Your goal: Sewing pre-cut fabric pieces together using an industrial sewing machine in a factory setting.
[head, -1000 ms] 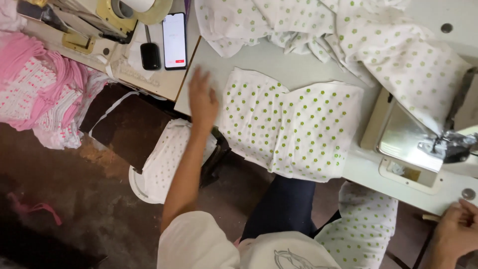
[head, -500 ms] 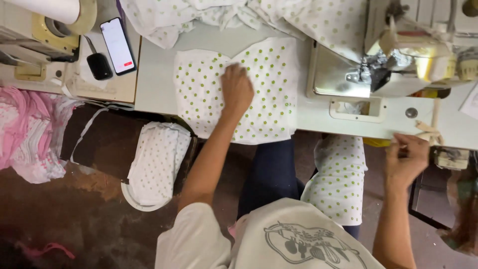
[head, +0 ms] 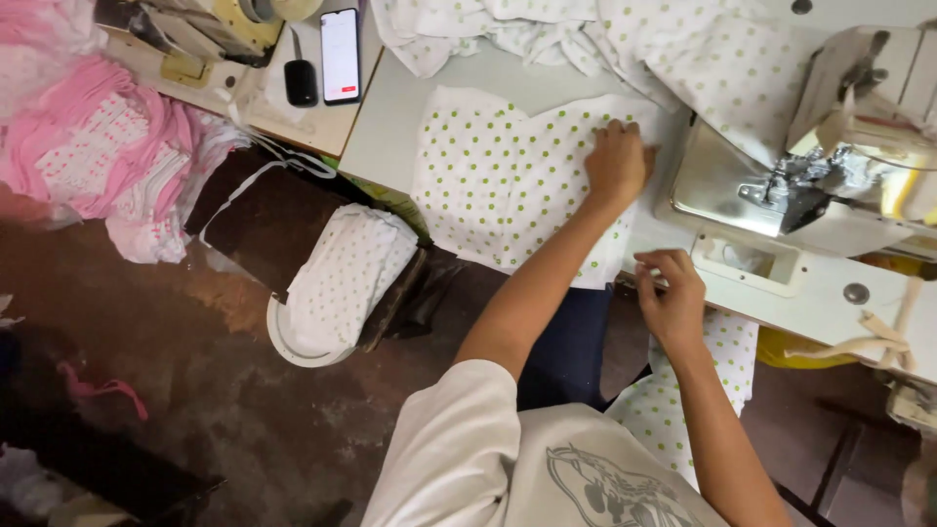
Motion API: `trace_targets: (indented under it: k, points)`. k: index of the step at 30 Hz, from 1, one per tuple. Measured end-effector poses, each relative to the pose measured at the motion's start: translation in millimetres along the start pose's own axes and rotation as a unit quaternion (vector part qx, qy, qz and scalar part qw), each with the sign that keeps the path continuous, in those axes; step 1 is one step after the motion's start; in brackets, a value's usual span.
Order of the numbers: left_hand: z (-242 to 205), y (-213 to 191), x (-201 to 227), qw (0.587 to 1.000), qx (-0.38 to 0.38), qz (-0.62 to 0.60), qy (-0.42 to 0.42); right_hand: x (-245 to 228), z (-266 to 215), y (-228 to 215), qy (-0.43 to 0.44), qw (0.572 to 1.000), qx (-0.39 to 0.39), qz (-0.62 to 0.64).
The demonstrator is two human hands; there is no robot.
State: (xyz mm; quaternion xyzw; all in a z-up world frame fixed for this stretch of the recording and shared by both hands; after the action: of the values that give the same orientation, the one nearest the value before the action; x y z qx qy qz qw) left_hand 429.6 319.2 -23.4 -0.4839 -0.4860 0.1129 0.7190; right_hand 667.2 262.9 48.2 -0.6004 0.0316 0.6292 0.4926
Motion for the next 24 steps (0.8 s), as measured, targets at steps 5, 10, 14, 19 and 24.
trace_targets:
  k: [5,10,14,19,24]
  points:
    - [11,24,-18,1.000,0.008,-0.006,0.008,12,26,50,-0.005,1.000,0.012,0.021]
    - [2,6,-37,0.963,0.037,-0.229,-0.135,1,27,65,-0.003,0.997,0.077,-0.028]
    - [-26,8,-120,0.746,0.185,-0.616,-0.175,-23,27,73,-0.014,0.988,0.116,-0.097]
    - [-80,-167,-39,0.772,0.240,-0.586,-0.059,-50,2,86,-0.071,0.993,0.098,-0.004]
    - [-79,-211,72,0.868,0.102,-0.425,0.234,-95,-16,23,0.142,0.950,0.072,0.269]
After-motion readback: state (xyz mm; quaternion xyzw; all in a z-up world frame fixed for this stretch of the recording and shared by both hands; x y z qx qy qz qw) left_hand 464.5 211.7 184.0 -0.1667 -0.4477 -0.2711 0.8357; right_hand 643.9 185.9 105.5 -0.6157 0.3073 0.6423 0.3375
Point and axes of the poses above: each hand's wrist, its own z-axis towards the middle knuckle, its own y-axis out of the palm, x = y × z, the point moved 2 cm from there along z, towards the middle knuckle, and after that the axes turned 1 degree about y, right-handed, at the moved point
